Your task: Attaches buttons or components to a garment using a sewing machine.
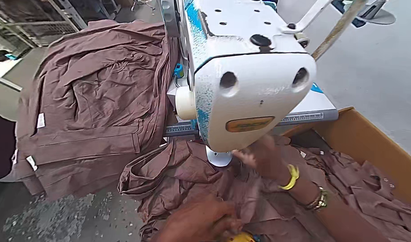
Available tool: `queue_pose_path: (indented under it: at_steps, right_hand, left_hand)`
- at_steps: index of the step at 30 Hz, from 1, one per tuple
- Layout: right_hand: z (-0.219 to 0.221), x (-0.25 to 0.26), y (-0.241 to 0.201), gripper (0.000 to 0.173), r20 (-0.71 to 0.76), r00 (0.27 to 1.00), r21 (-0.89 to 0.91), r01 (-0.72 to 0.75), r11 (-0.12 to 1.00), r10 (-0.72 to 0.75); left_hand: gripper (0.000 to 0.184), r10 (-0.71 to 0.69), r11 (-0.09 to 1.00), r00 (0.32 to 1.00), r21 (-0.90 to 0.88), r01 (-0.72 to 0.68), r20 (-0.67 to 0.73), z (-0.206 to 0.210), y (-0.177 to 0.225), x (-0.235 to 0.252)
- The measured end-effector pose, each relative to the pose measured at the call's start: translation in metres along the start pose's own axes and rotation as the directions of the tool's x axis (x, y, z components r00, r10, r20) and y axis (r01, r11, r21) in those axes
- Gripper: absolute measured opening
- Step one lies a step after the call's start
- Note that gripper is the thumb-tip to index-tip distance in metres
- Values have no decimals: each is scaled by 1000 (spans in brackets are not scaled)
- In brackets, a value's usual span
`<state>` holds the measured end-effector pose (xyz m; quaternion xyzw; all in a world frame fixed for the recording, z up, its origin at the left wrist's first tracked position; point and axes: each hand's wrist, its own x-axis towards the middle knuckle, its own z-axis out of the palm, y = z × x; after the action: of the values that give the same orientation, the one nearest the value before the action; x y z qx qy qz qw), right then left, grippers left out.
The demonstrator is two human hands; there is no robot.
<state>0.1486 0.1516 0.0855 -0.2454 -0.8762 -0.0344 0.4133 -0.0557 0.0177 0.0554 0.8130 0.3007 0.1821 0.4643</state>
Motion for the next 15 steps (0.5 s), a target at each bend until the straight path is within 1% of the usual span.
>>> queue_pose_path:
  at_steps: [1, 2, 3, 4, 5, 6, 7, 8, 9, 10, 11, 13, 15]
  right_hand:
    - [9, 4, -11, 15, -2, 996, -80, 91, 993, -91]
    - [14, 10, -18, 16, 7, 991, -138, 134, 981, -135]
    - [14, 14, -23, 16, 28, 992, -152, 125, 980, -122]
    - [10, 15, -25, 13, 58, 996, -106, 74, 992, -68]
    - [5, 12, -28, 12, 99, 995, 13, -9, 1000, 8]
    - [0, 7, -30, 14, 154, 985, 187, -102, 977, 74]
    - [-4, 1, -33, 20, 229, 968, 338, -177, 924, 101]
    - [-7, -4, -38, 30, 304, 947, 427, -233, 874, 104]
    - [-8, -9, -43, 35, 345, 932, 460, -270, 846, 110]
    - [-6, -13, -46, 34, 336, 931, 442, -290, 849, 143]
    - [-3, -16, -43, 32, 298, 932, 416, -322, 851, 207]
    - [1, -17, -30, 30, 242, 906, 413, -420, 808, 347]
    - [7, -16, -17, 24, 236, 860, 469, -509, 722, 453]
  left_hand:
    - [24, -67, 992, 997, 103, 70, -34, 3, 2, 2]
    - [24, -116, 972, 984, 188, 140, -132, 4, 3, 2]
    - [22, -141, 939, 953, 268, 214, -267, 2, 5, 0]
    - [20, -145, 900, 903, 325, 290, -404, -2, 9, -1]
    - [22, -134, 873, 850, 345, 344, -509, -6, 13, -4]
    - [23, -99, 864, 810, 354, 359, -579, -11, 16, -7]
    - [26, -47, 876, 782, 351, 331, -621, -15, 17, -8]
    - [28, 2, 902, 770, 333, 273, -637, -20, 16, -8]
    - [29, 43, 925, 763, 314, 214, -645, -24, 13, -7]
    - [29, 58, 941, 755, 289, 177, -653, -30, 9, -5]
    - [29, 46, 954, 738, 248, 166, -674, -36, 5, -2]
    - [23, -58, 983, 683, 79, 168, -728, -48, -7, 6]
    - [17, -195, 980, 651, -178, 93, -734, -56, -17, 15]
